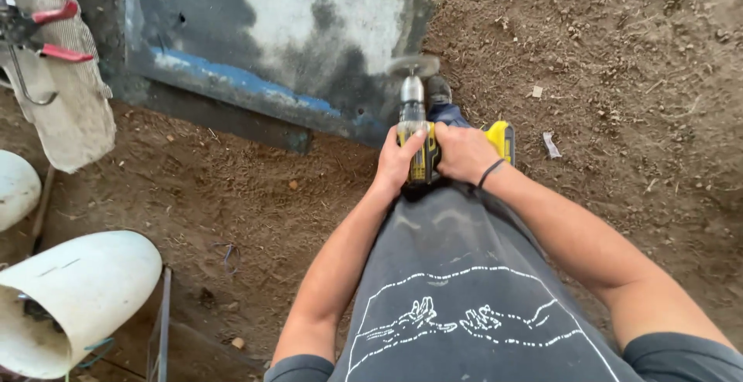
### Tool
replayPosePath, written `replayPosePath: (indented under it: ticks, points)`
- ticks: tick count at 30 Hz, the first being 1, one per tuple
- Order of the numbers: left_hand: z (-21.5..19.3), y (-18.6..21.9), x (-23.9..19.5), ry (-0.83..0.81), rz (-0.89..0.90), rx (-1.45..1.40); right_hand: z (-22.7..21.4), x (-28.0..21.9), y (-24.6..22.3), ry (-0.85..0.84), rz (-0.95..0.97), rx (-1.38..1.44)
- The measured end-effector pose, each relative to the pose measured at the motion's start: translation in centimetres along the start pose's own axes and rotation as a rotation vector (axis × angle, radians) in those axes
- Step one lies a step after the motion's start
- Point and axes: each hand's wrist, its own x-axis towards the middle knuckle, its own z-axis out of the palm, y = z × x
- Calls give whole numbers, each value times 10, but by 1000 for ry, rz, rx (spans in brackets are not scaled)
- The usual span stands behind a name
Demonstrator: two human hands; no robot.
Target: Using a power drill with a wire brush attachment to sand and clean a metal plate on the floor
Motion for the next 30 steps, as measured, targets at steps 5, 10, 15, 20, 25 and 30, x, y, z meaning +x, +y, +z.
replayPosePath:
  ticks: [5,10,15,20,25,30]
  points:
    - [23,8,24,6,-46,90,-14,1,21,-49,89,37]
    - [26,-5,-11,-35,-78,191,-10,-32,25,-87,70,23]
    - [2,18,-66,-288,189,-26,-19,-46,12,67,-37,329]
    - [-12,16,-91,-249,541,99,-38,-56,-46,126,-38,986]
    - [0,14,-114,-70,633,368,-25,-82,-57,131,-69,922]
    - [-1,7,-112,5,316,339,-31,-100,-47,108,-319,514]
